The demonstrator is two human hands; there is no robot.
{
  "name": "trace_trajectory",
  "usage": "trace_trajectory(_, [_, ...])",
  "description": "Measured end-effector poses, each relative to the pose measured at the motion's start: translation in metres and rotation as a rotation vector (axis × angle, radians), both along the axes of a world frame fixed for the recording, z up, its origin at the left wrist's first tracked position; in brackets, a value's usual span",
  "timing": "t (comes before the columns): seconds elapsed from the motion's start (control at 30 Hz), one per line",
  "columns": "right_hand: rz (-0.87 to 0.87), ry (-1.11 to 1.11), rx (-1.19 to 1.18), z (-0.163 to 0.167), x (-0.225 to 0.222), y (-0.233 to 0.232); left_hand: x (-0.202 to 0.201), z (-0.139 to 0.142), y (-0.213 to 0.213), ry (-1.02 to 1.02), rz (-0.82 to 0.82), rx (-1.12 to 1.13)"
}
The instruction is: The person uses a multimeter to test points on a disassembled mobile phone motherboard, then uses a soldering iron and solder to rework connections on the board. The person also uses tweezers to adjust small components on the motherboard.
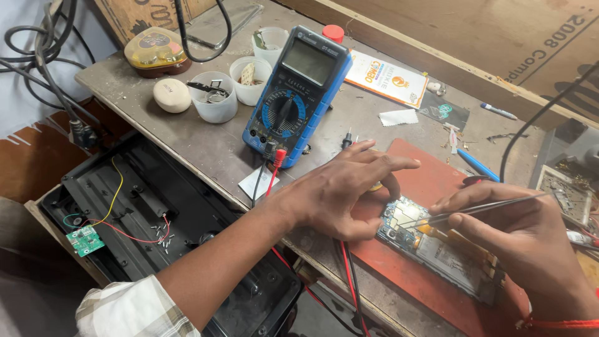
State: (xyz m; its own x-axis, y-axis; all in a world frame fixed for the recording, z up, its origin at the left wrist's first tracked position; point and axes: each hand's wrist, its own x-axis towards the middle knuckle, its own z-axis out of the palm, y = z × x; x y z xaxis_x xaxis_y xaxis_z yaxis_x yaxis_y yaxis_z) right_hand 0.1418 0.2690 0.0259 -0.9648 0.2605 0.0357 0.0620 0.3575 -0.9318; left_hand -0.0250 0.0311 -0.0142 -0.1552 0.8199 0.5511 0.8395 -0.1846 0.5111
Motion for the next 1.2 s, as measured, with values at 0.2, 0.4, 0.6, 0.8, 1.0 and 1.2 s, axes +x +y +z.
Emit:
trace_trajectory(0.2, [0.064,0.072,0.004,-0.0025,0.0024,0.0075,0.0002,0.0038,0.0007,0.002,-0.016,-0.031])
trace_trajectory(0.4, [0.038,-0.011,0.04,-0.0014,-0.0008,0.0075,0.0008,0.0058,0.0004,-0.001,-0.024,-0.041])
trace_trajectory(0.6, [0.038,-0.018,0.035,0.0021,-0.0018,0.0031,0.0013,0.0055,0.0,0.0,-0.018,-0.03])
trace_trajectory(0.8, [0.015,-0.042,0.011,-0.0018,-0.0011,0.0047,0.0014,0.0057,0.001,0.006,-0.022,-0.034])
trace_trajectory(1.0, [0.042,-0.043,-0.003,-0.0027,-0.0002,0.0064,0.002,0.0062,-0.0003,-0.002,-0.014,-0.048])
trace_trajectory(1.2, [0.023,-0.035,0.022,0.0003,-0.0014,0.0028,0.0015,0.0055,0.0008,0.004,-0.017,-0.043])
